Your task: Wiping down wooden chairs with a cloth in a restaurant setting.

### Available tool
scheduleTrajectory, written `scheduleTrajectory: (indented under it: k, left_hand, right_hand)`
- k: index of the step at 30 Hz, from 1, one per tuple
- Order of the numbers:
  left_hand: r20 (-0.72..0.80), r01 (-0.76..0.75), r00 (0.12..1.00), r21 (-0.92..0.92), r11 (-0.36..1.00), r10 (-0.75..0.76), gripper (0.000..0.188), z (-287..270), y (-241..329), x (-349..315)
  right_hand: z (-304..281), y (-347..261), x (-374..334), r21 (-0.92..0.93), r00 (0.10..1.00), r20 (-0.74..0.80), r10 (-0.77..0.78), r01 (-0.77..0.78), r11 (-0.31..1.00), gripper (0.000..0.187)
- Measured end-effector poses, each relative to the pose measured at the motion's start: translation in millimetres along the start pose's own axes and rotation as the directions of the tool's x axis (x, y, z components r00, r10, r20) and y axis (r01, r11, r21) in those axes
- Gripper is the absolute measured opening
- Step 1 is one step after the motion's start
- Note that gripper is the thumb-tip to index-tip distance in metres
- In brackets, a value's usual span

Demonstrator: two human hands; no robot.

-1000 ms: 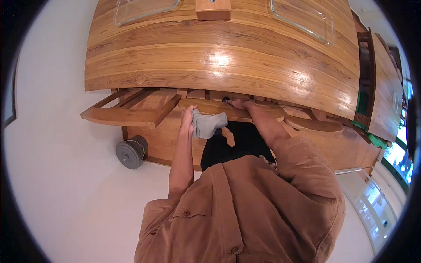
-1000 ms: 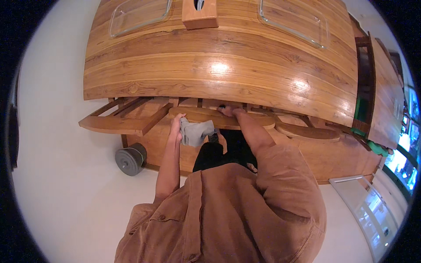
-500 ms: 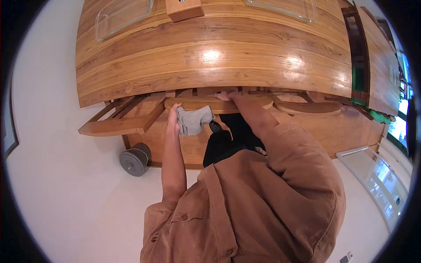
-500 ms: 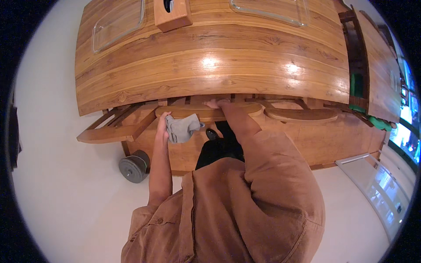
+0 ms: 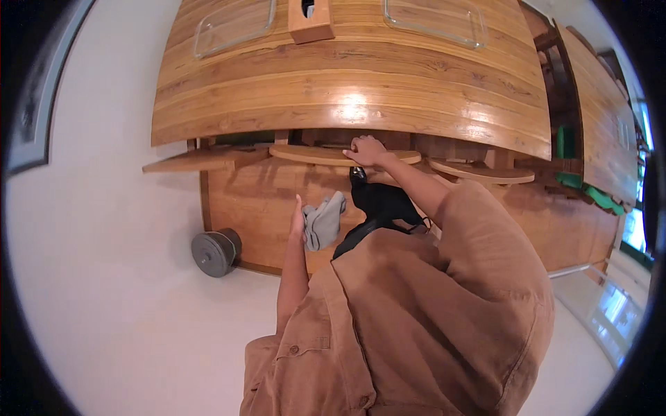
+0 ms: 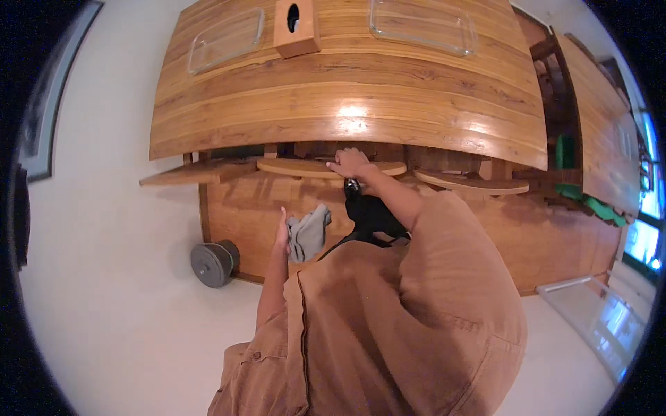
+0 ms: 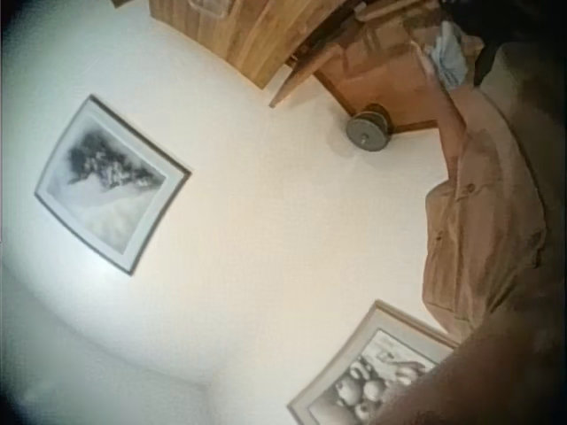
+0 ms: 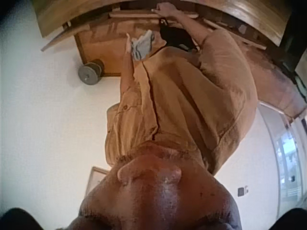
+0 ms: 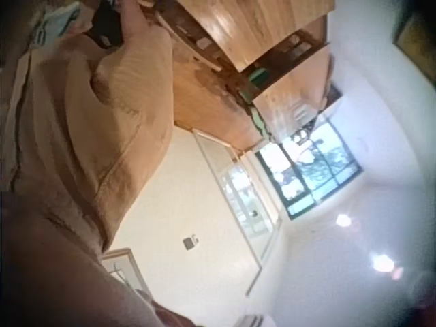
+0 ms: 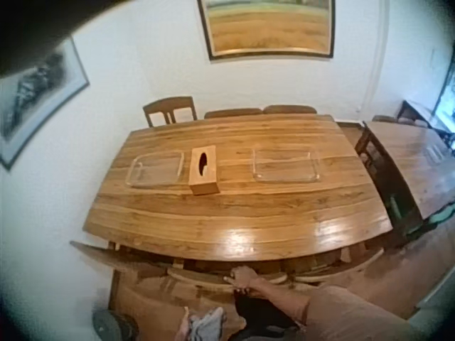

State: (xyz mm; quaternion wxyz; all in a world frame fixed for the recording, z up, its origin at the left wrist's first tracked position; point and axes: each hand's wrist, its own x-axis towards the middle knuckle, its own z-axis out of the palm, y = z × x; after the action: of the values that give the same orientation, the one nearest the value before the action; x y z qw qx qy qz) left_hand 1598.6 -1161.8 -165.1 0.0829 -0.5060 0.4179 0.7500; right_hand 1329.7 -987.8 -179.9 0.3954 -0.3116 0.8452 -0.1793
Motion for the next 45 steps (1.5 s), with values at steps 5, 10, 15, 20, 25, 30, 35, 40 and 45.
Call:
scheduleTrajectory:
  k: [5,10,15,20,25,30,35,40,45]
  left_hand:
    - [0.042,0.148,0.989,-0.301,0.942,-0.142,0.077,-29,-101,-28]
    - [0.157,0.231,0.972,-0.517,0.824,-0.174,0.074,14,-149,-87]
    - [0.088,0.146,0.989,-0.510,0.848,-0.117,0.069,51,-210,-95]
    - [0.122,0.101,0.991,-0.486,0.868,-0.047,0.066,139,-213,-105]
    - [-0.042,-0.040,0.999,-0.344,0.938,0.027,0.064,221,-207,-98]
    - [-0.132,-0.050,0.990,0.069,0.996,0.058,0.071,354,-170,-99]
    - [-0.340,0.013,0.929,0.418,0.909,0.143,0.086,440,-146,-77]
    - [-0.378,0.005,0.921,0.244,0.970,0.091,0.086,429,-157,0]
    - [-0.284,-0.012,0.959,-0.006,1.000,0.010,0.051,436,-144,11]
  right_hand:
    - [35,-5,-94,-0.118,0.774,-0.511,-0.373,0.366,0.923,0.045]
    - [30,43,-199,-0.192,0.770,-0.489,-0.409,0.363,0.912,0.037]
    - [-21,111,-263,-0.281,0.822,-0.493,-0.286,0.161,0.946,0.042]
    - [-69,222,-283,-0.176,0.948,-0.315,0.052,-0.112,0.978,0.064]
    - [-102,297,-280,0.024,0.948,0.082,0.306,-0.309,0.951,0.086]
    - [-108,384,-254,0.136,0.909,0.268,0.319,-0.363,0.922,0.074]
    - [-94,416,-219,0.167,0.847,0.464,0.260,-0.372,0.913,0.087]
    - [-77,413,-185,0.069,0.841,0.519,0.151,-0.217,0.974,0.092]
    - [-73,398,-180,0.098,0.833,0.547,0.086,-0.165,0.981,0.092]
